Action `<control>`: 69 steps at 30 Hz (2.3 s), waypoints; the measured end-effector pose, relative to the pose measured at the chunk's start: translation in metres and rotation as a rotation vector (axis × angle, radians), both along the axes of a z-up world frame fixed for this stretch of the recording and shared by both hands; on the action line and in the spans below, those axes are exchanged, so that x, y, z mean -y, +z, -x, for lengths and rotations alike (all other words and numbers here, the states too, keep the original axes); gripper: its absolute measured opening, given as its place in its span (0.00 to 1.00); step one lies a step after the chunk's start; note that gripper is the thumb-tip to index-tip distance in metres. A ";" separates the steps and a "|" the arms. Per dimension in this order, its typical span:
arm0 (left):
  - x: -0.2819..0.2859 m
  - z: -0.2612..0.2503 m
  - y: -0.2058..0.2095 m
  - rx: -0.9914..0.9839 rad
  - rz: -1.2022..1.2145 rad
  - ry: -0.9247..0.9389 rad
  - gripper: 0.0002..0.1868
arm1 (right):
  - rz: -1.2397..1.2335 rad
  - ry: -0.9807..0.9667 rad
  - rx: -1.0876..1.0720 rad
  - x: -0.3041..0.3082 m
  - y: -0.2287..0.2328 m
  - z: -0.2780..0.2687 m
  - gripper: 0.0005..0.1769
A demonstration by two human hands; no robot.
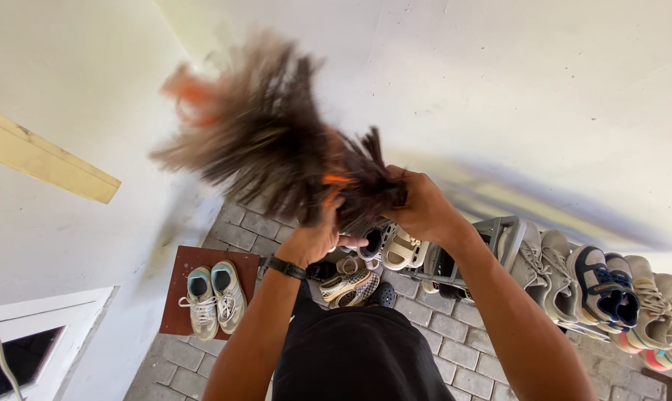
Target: Cleaning a black shoe using a feather duster.
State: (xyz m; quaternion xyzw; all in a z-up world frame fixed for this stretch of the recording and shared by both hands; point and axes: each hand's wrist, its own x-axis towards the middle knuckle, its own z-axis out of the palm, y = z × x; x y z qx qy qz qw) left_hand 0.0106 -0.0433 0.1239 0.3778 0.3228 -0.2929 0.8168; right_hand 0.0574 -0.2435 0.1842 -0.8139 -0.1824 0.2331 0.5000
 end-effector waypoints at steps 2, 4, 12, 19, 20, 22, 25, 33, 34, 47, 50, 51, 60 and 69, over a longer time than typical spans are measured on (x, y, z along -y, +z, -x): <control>-0.008 -0.002 -0.006 0.326 -0.028 -0.142 0.33 | -0.066 0.009 -0.070 0.012 -0.015 0.000 0.16; -0.009 -0.011 -0.015 0.302 -0.010 -0.092 0.31 | -0.001 -0.036 -0.106 0.013 -0.015 0.002 0.18; -0.007 -0.018 -0.049 0.094 0.057 0.153 0.26 | 0.397 -0.115 -0.128 0.052 -0.092 0.021 0.07; 0.005 -0.005 -0.051 0.366 0.148 0.020 0.16 | -0.141 -0.265 -0.144 0.051 -0.036 0.009 0.10; 0.007 -0.004 -0.050 0.409 0.239 0.003 0.16 | -0.230 -0.271 -0.111 0.055 -0.035 0.006 0.12; 0.011 -0.004 -0.045 0.418 0.278 -0.004 0.17 | -0.158 -0.320 -0.188 0.052 -0.006 0.005 0.13; 0.016 -0.002 -0.041 0.448 0.342 -0.011 0.17 | -0.281 -0.299 -0.299 0.061 -0.007 0.001 0.15; 0.023 0.000 -0.057 0.512 0.235 -0.081 0.16 | -0.376 -0.173 -0.192 0.046 0.007 0.010 0.17; 0.017 0.004 -0.105 0.742 0.521 -0.078 0.09 | -0.176 -0.213 -0.255 0.043 0.012 0.009 0.16; 0.033 0.015 -0.020 0.575 -0.005 -0.104 0.12 | -0.045 -0.201 -0.131 0.046 -0.008 0.009 0.15; 0.024 0.019 -0.040 0.562 0.080 -0.062 0.11 | -0.327 -0.279 -0.115 0.072 -0.034 -0.001 0.17; 0.022 0.020 -0.036 0.559 0.080 -0.061 0.11 | -0.327 -0.278 -0.119 0.077 -0.031 -0.002 0.17; -0.001 0.036 -0.040 0.491 -0.036 -0.077 0.31 | 0.072 -0.640 -0.170 0.121 -0.122 0.006 0.23; 0.001 0.082 -0.098 0.093 -0.411 0.033 0.33 | 0.572 -0.340 0.007 0.146 -0.373 0.030 0.25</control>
